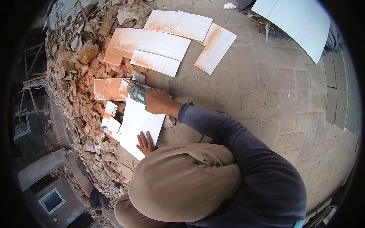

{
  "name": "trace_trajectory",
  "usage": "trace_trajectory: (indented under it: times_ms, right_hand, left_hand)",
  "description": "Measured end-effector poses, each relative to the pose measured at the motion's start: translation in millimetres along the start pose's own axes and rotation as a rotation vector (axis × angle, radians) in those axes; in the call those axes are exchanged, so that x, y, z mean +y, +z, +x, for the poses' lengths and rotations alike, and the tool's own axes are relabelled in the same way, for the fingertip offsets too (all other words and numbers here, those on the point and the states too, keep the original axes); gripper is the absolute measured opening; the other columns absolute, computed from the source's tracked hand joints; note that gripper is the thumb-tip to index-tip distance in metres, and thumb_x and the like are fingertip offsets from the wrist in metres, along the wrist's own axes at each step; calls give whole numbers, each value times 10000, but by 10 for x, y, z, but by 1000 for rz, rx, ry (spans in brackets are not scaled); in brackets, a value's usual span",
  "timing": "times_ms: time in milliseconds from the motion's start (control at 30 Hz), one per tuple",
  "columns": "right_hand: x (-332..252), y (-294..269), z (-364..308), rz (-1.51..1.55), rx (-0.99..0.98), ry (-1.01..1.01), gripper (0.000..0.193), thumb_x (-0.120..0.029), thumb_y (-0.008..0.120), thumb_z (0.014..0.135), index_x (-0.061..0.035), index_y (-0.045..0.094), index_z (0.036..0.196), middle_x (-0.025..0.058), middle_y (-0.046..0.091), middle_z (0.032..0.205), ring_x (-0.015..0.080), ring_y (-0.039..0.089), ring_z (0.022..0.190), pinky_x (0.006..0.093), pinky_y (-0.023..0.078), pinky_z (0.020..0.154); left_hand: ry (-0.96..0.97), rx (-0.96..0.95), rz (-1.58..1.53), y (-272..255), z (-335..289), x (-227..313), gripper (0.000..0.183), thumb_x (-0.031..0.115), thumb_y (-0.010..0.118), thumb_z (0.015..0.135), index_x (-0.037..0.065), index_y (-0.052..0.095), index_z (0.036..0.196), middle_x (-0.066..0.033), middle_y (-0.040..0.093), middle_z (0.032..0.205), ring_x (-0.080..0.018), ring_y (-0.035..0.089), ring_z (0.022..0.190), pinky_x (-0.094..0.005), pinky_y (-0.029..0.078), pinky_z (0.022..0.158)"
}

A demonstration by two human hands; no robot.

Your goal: The person uses an angle grinder to cut a white ceramic tile on the floor. They hold the tile with one hand and guide the grinder with the other, creating a straight cut. After finishing, they lift the tile to inspect the cut edge.

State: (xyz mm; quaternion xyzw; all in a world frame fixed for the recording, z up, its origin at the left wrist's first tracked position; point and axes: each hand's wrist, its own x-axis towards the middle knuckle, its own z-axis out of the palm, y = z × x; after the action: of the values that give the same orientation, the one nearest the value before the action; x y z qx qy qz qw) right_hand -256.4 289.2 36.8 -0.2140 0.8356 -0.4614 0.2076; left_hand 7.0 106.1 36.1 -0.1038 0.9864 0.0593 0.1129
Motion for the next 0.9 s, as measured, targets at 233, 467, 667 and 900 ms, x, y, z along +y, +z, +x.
trace_trajectory:
  times_ms: [233, 467, 667, 900]
  right_hand:
    - [21, 1, -69, 2, 23, -2, 561, -234, 789, 799, 187, 582, 1107, 366, 714, 963, 492, 750, 905, 507, 626, 802]
    - [33, -26, -138, -5, 17, 4, 564, -241, 779, 807, 189, 576, 1110, 361, 717, 957, 488, 753, 896, 508, 626, 800]
    - [43, -61, -214, -5, 3, 17, 542, -235, 777, 810, 179, 577, 1097, 358, 715, 953, 487, 752, 892, 511, 623, 801]
    - [50, -70, -279, 0, 19, 3, 529, -229, 781, 805, 174, 583, 1083, 353, 716, 950, 484, 752, 885, 510, 620, 797]
  left_hand:
    - [5, 13, -7, 1, 1, -2, 957, -89, 590, 820, 175, 299, 1692, -164, 123, 1783, -418, 49, 1645, -754, 11, 1231]
    - [12, 18, -11, -11, -11, 9, 948, -74, 603, 827, 173, 301, 1692, -167, 125, 1782, -421, 54, 1644, -762, 17, 1226]
    - [-27, -15, 19, -4, -2, 1, 962, -73, 606, 816, 181, 300, 1693, -158, 125, 1784, -420, 53, 1644, -761, 14, 1226]
    - [-5, 8, -25, 4, -4, -6, 958, -76, 602, 815, 177, 305, 1690, -159, 126, 1783, -418, 52, 1644, -763, 12, 1225]
